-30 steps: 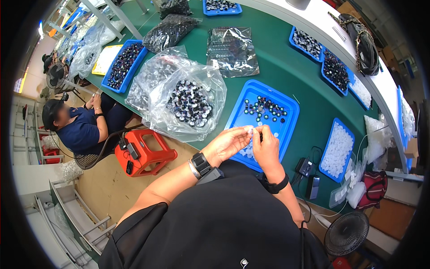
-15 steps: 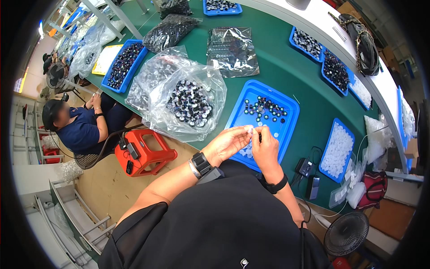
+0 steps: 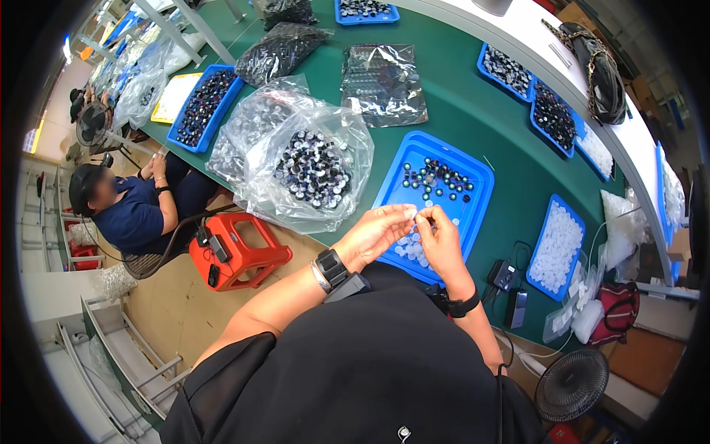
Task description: The person sits at a green workbench and repeatedly picks up small white plastic caps and dark cylindrical components from blue trays. They insert the dark components into the white caps by hand and place the assembled units back into the tray.
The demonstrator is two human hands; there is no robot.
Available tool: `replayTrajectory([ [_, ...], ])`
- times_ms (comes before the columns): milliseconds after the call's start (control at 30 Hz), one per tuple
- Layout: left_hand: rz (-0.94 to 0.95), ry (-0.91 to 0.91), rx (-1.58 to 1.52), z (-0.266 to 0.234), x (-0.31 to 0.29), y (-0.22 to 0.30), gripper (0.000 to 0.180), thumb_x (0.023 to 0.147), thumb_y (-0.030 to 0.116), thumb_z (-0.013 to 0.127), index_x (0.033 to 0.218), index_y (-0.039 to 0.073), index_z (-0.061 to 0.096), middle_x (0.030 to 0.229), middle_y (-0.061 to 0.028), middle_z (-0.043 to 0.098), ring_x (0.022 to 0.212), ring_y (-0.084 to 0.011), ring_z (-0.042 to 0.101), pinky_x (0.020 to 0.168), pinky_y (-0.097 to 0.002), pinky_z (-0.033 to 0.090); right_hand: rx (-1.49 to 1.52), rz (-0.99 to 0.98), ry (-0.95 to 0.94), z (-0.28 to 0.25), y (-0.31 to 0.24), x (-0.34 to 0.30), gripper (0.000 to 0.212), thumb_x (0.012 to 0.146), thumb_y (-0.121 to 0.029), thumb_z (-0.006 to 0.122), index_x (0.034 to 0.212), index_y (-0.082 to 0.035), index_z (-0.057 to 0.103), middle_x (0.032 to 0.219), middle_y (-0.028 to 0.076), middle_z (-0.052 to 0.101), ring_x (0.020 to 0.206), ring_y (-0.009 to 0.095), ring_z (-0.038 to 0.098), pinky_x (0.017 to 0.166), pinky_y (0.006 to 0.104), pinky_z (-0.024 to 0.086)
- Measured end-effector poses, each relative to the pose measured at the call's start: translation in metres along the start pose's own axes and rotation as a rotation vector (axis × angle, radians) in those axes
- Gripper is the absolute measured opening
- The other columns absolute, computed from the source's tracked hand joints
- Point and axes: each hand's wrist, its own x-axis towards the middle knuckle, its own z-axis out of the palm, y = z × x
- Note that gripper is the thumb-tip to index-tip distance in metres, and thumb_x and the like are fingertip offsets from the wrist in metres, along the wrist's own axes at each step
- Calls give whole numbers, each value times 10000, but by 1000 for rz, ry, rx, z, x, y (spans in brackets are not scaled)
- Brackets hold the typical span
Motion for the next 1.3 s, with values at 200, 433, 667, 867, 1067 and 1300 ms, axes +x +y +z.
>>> replayTrajectory([
  [200,94,45,268,12,-5,5,199,865,91,642,1031,-7,596,981,-64,620,899,-130,601,821,-257,489,-29,-53,43,1,0,1,61,883,-47,568,876,13,568,779,92,604,616,147,595,556,271,469],
  [433,160,26,397,13,-6,5,260,843,106,672,1046,-33,587,963,-85,625,899,-142,605,828,-273,490,129,-6,-22,1,9,2,34,883,3,544,907,27,552,854,91,601,755,162,650,654,259,519],
  [667,190,42,538,10,-7,4,338,823,60,671,1116,-44,539,967,-87,617,877,-133,609,812,-260,496,86,5,-80,-1,2,0,139,884,19,523,1014,1,476,850,92,583,782,141,634,641,260,505],
  [867,317,44,760,11,-5,6,489,814,19,662,1235,-60,426,944,-64,573,832,-100,591,771,-235,504,263,-3,-124,0,6,0,117,910,-66,531,985,3,473,889,113,605,700,114,581,571,266,449],
  [1067,409,37,1046,17,-10,6,487,808,33,671,1227,-46,436,920,-58,565,793,-75,563,728,-219,495,67,62,-102,-1,4,6,123,910,-121,557,892,-9,508,702,87,615,625,120,579,536,286,438],
  [1300,287,71,1060,13,-6,3,220,807,58,690,950,-8,538,823,-39,604,756,-69,582,696,-213,493,-219,-91,20,2,-8,0,133,922,-123,547,873,-6,508,692,100,637,602,145,600,526,311,450],
])
